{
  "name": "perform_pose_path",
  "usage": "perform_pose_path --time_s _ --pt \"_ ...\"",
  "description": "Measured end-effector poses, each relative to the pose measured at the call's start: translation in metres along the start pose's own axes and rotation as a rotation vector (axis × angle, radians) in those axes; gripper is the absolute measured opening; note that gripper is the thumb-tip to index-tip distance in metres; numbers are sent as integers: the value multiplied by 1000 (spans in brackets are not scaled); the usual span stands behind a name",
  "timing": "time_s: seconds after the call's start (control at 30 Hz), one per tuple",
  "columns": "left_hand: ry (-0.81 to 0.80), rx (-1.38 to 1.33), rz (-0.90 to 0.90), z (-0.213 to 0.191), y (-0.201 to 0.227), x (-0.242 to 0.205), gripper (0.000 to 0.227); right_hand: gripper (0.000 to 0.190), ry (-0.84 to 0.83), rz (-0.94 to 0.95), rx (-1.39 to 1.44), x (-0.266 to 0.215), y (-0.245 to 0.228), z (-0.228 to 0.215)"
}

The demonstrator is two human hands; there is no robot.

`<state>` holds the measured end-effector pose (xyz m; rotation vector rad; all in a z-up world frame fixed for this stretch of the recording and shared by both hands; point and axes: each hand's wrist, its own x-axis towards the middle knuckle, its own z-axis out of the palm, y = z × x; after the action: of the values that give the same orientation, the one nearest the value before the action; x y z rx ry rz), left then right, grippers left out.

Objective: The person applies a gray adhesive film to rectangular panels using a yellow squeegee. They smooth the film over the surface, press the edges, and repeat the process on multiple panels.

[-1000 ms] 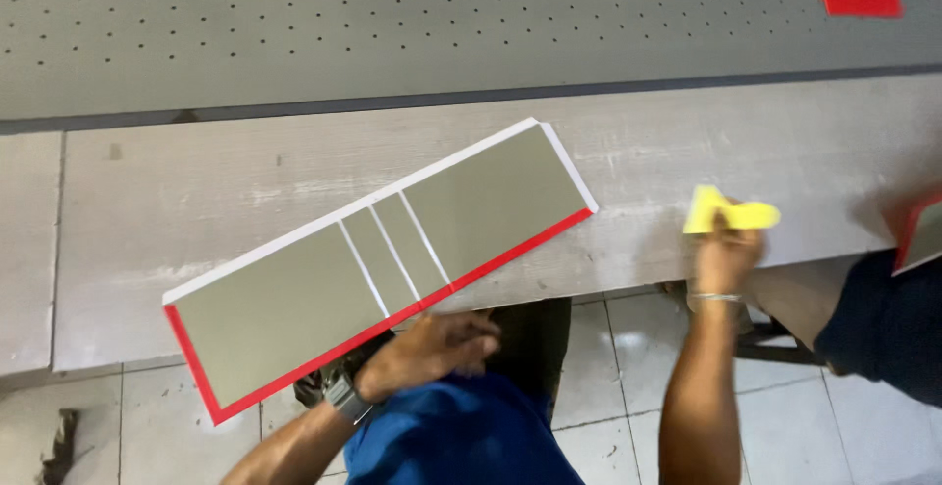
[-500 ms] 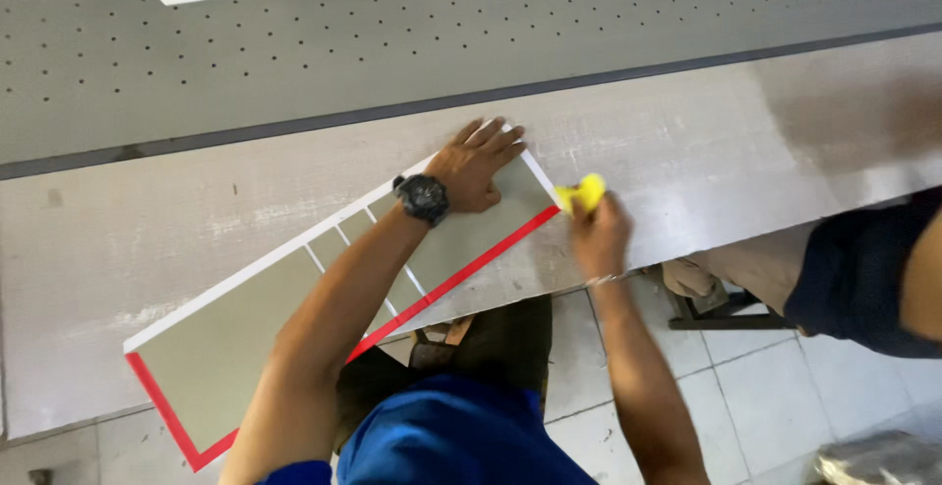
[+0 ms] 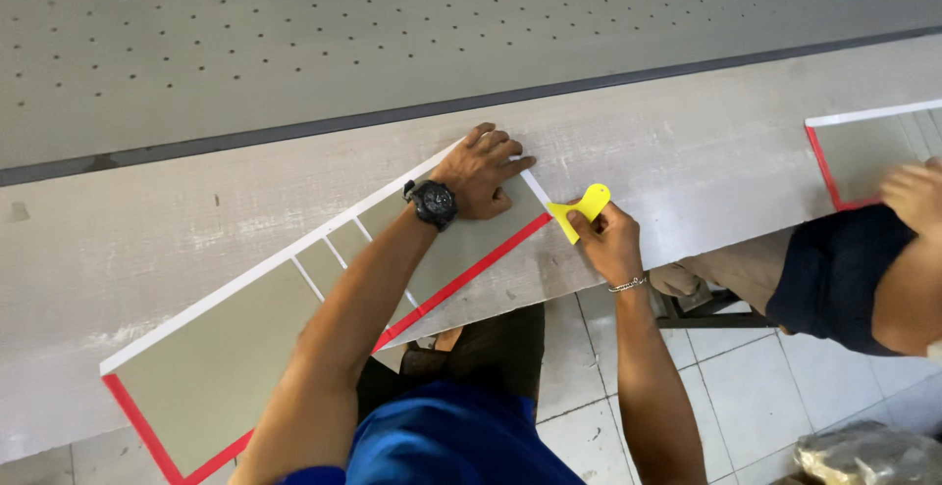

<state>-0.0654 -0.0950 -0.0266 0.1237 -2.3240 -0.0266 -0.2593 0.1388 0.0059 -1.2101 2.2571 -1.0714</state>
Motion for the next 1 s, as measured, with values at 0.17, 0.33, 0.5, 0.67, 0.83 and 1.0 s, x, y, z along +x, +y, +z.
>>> perform_pose_path --time_s 0.17,0.33,0.5,0.67,0.83,1.0 --pt "42 2 22 -1 1 0 64 20 83 -177 -87 -7 -4 17" --pt "49 -2 17 -5 0 -3 56 20 237 -409 -222 -13 -26 44" --pt "45 30 9 -9 0 -6 45 34 138 -122 -56 2 14 20" --pt "24 13 -64 -1 3 -5 61 28 67 214 -74 1 105 -23" --pt "-42 15 -80 -15 6 -6 71 28 6 205 -118 -4 16 -1" --pt "-107 47 -99 -15 2 -12 77 22 41 7 -230 46 -9 47"
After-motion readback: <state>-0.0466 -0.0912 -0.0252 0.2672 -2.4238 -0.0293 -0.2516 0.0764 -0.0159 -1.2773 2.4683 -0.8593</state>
